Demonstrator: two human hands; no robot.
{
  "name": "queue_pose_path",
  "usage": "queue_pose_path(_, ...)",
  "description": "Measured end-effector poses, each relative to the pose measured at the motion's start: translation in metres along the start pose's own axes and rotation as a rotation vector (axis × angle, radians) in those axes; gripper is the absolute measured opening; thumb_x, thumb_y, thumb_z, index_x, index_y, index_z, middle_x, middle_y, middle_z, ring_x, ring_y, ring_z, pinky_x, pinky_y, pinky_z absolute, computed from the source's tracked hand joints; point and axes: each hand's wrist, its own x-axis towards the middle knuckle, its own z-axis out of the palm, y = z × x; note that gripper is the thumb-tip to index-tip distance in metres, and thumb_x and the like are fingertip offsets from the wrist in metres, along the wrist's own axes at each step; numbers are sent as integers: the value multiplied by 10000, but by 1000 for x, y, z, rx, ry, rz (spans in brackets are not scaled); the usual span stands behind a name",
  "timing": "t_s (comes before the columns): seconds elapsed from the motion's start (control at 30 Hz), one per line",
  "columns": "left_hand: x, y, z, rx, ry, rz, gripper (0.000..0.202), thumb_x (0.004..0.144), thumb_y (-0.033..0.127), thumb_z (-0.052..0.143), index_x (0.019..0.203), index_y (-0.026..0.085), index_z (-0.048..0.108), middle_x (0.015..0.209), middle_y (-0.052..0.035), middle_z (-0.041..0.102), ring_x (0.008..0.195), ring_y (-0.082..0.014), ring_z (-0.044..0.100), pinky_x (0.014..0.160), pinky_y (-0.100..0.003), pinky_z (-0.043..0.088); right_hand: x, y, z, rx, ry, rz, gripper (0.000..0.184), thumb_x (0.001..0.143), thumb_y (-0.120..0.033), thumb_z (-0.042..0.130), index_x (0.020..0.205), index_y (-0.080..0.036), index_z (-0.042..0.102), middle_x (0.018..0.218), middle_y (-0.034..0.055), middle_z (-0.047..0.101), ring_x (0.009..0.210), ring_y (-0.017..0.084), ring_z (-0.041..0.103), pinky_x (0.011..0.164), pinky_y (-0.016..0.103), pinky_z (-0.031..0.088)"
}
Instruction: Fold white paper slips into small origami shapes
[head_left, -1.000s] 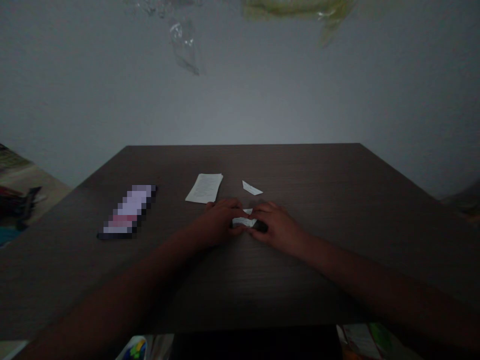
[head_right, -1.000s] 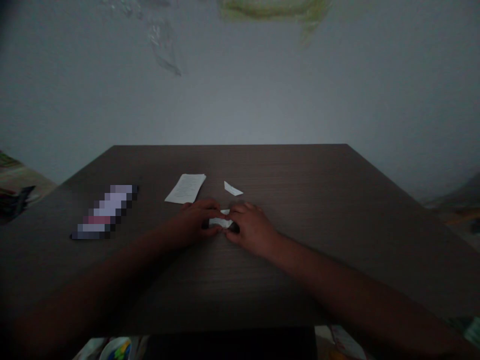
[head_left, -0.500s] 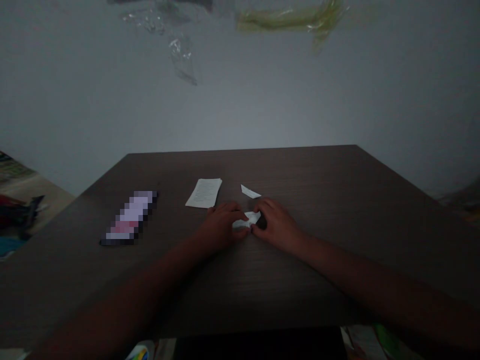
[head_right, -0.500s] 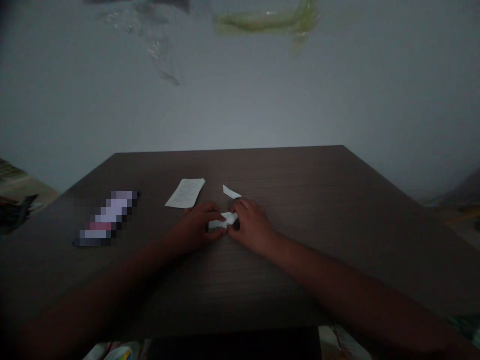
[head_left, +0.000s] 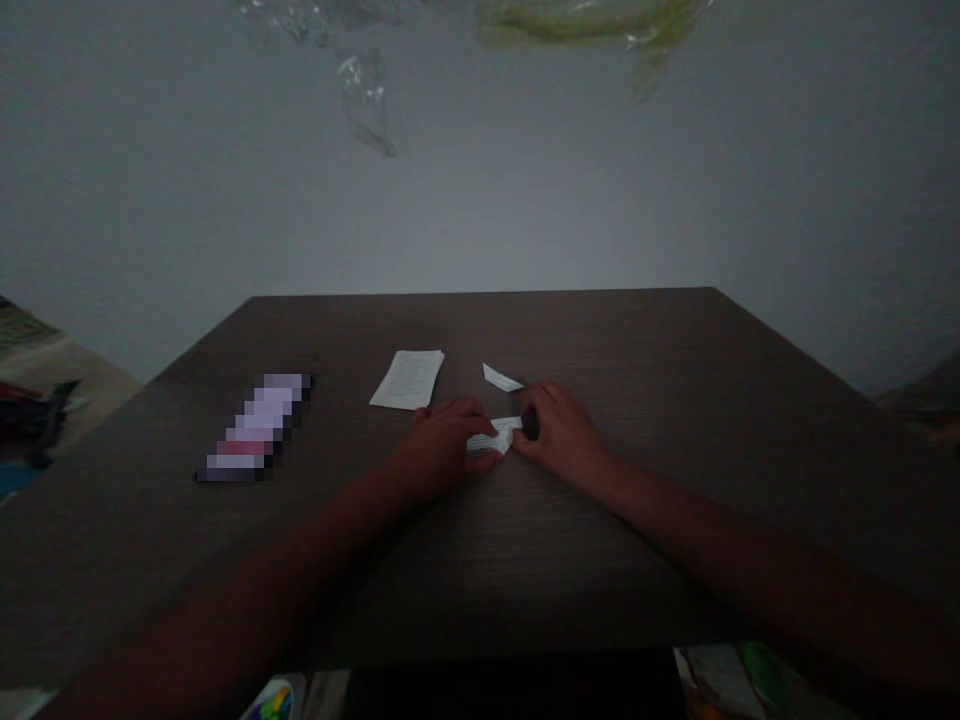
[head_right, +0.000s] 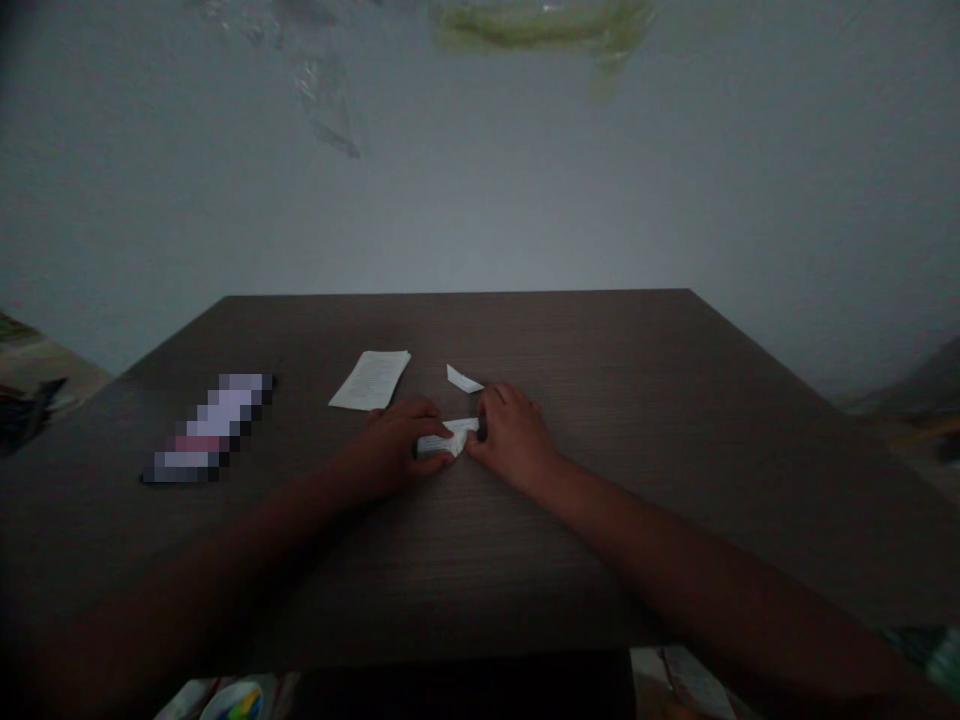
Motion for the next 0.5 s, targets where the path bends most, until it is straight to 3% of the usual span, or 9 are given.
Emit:
queue_pose_path(0.17,2,-3,3,-6,-7,-25,317,1142,393,925,1444,308,967,1632,-129,827,1574,-454,763,1334,-655,605,1,8,-2,-15,30,-14,281,983,-288,965,1090,-301,705,1221,93,797,1206,386,779,1005,531,652)
queue_pose_path(0.33,2,-2,4,-8,3,-22,287,1160,396,925,1434,324,968,1592,-108,842,1570,-440,770,1326,-636,612,-11,-7,3,30,-26,-91,340,979,-297,992,1216,-307,749,1344,115,813,1295,400,763,1079,563,651)
queue_pose_path(0.5,1,-2,4,-9,15,-23,266,1161,367,950,1420,308,953,1590,-105,842,1577,-447,766,1343,-643,592,-5,-8,2,6,-48,-16,298,981,-270,976,1140,-291,725,1297,128,792,1245,402,756,1057,570,651)
